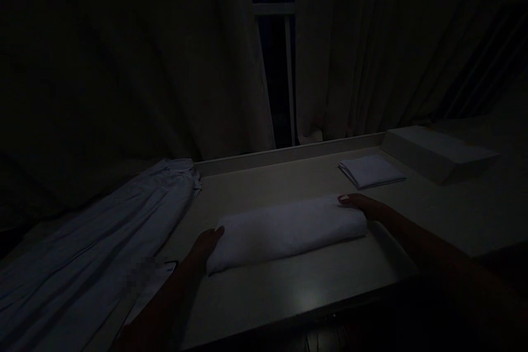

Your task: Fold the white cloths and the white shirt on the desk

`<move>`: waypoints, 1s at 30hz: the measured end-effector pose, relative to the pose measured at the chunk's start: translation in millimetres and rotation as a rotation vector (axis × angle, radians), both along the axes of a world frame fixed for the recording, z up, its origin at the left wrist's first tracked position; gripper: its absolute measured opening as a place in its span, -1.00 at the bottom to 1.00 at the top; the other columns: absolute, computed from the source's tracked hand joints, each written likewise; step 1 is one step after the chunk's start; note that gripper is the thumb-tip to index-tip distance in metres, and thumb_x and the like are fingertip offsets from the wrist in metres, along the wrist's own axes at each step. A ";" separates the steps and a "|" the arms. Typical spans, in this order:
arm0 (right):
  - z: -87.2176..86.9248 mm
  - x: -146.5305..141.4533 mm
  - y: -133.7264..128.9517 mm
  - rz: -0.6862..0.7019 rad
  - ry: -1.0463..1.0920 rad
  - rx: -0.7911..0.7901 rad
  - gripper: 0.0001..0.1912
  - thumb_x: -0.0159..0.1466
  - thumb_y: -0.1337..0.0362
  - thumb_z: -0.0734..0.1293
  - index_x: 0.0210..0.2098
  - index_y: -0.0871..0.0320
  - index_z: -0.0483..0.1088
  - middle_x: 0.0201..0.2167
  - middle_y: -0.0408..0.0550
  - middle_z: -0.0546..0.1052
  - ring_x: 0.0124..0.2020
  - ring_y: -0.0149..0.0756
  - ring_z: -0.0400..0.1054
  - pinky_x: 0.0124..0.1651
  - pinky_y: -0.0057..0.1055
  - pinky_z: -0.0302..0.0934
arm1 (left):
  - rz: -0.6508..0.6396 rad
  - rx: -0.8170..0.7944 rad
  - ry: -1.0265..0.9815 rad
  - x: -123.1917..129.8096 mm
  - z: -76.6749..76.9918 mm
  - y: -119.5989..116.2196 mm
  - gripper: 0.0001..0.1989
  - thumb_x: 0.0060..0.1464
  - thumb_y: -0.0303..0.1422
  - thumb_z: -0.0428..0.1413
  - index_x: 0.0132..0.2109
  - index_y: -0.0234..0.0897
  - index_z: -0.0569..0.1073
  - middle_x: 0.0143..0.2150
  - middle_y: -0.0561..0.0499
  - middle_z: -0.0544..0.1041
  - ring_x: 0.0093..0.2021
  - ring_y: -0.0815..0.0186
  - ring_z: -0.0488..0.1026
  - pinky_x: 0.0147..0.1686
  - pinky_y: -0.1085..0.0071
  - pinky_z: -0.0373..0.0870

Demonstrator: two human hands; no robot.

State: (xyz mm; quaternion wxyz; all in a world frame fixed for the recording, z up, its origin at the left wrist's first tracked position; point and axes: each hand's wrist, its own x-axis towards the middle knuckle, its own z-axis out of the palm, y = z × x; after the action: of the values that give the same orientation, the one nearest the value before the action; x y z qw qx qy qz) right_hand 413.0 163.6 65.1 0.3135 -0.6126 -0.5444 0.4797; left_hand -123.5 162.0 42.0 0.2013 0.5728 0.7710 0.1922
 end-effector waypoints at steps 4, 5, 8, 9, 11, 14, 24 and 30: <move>-17.2 8.6 -10.5 0.038 0.190 -0.106 -0.49 0.04 0.12 0.44 -0.03 0.15 0.42 -0.08 0.12 0.55 -0.23 -0.14 0.49 -0.27 -0.33 0.35 | -0.002 -0.070 -0.203 -6.1 -4.5 -10.9 -0.56 0.07 -0.07 0.04 -0.17 -0.38 0.54 -0.18 -0.21 0.62 -0.27 0.16 0.58 -0.30 0.35 0.49; -19.8 10.3 -12.1 0.035 0.221 -0.132 -0.50 0.03 0.15 0.45 -0.05 0.16 0.44 -0.09 0.13 0.56 -0.24 -0.13 0.49 -0.28 -0.33 0.35 | 0.021 -0.066 -0.223 -6.2 -5.0 -12.3 -0.56 0.06 -0.08 0.06 -0.15 -0.39 0.53 -0.16 -0.22 0.61 -0.23 0.14 0.58 -0.28 0.32 0.50; -25.2 11.0 -11.2 -0.041 0.069 -0.108 -0.67 0.03 0.18 0.46 -0.24 0.22 0.52 -0.28 0.14 0.59 -0.33 -0.11 0.48 -0.33 -0.33 0.31 | 0.104 -0.023 -0.210 -4.0 -6.8 -11.6 -0.55 0.01 -0.11 0.10 -0.11 -0.41 0.51 -0.09 -0.27 0.59 -0.08 0.02 0.54 -0.14 0.20 0.47; -26.5 9.6 -8.2 -0.099 -0.053 -0.045 -0.71 0.04 0.18 0.46 -0.30 0.23 0.52 -0.34 0.13 0.59 -0.35 -0.12 0.48 -0.35 -0.34 0.30 | 0.128 -0.005 -0.192 -2.8 -7.7 -10.3 -0.55 0.00 -0.13 0.10 -0.09 -0.42 0.50 -0.07 -0.28 0.58 -0.03 -0.01 0.51 -0.10 0.16 0.46; -29.7 5.2 1.9 -0.221 -0.266 0.100 -0.74 0.06 0.17 0.45 -0.33 0.24 0.51 -0.38 0.10 0.58 -0.36 -0.16 0.47 -0.34 -0.38 0.27 | 0.163 0.024 -0.159 -0.4 -10.4 -7.9 -0.54 0.00 -0.14 0.09 -0.06 -0.42 0.49 -0.04 -0.30 0.56 0.03 -0.05 0.48 -0.05 0.12 0.42; -39.1 -3.6 22.3 -0.310 -0.383 0.211 -0.74 0.08 0.19 0.42 -0.29 0.24 0.49 -0.33 0.06 0.57 -0.30 -0.19 0.46 -0.30 -0.41 0.26 | 0.175 0.057 -0.117 1.7 -17.2 -6.7 -0.53 0.03 -0.15 0.04 -0.03 -0.43 0.46 -0.02 -0.31 0.54 0.06 -0.03 0.45 0.00 0.14 0.39; -77.1 -20.3 35.4 -0.420 -0.484 0.332 -0.65 0.17 0.11 0.33 -0.17 0.25 0.42 -0.20 0.14 0.55 -0.21 -0.16 0.43 -0.15 -0.34 0.24 | 0.171 0.128 -0.014 -4.3 -43.8 -6.9 -0.47 0.20 -0.12 -0.17 0.07 -0.49 0.36 0.06 -0.37 0.47 0.07 0.02 0.43 0.06 0.20 0.33; -77.1 -30.6 23.0 -0.457 -0.500 0.437 -0.50 0.30 -0.06 0.14 0.00 0.19 0.37 -0.21 0.04 0.55 -0.21 -0.20 0.40 -0.14 -0.38 0.20 | 0.185 0.111 0.050 -1.4 -46.1 -6.5 -0.49 0.26 -0.15 -0.25 0.04 -0.45 0.38 0.00 -0.32 0.50 0.01 0.05 0.46 -0.02 0.24 0.36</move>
State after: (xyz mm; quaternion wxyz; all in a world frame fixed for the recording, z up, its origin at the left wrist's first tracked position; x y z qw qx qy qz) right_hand 382.3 186.6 -12.0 0.3929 -0.7346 -0.5428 0.1064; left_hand -124.9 155.5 -4.1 0.1315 0.5143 0.8133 0.2382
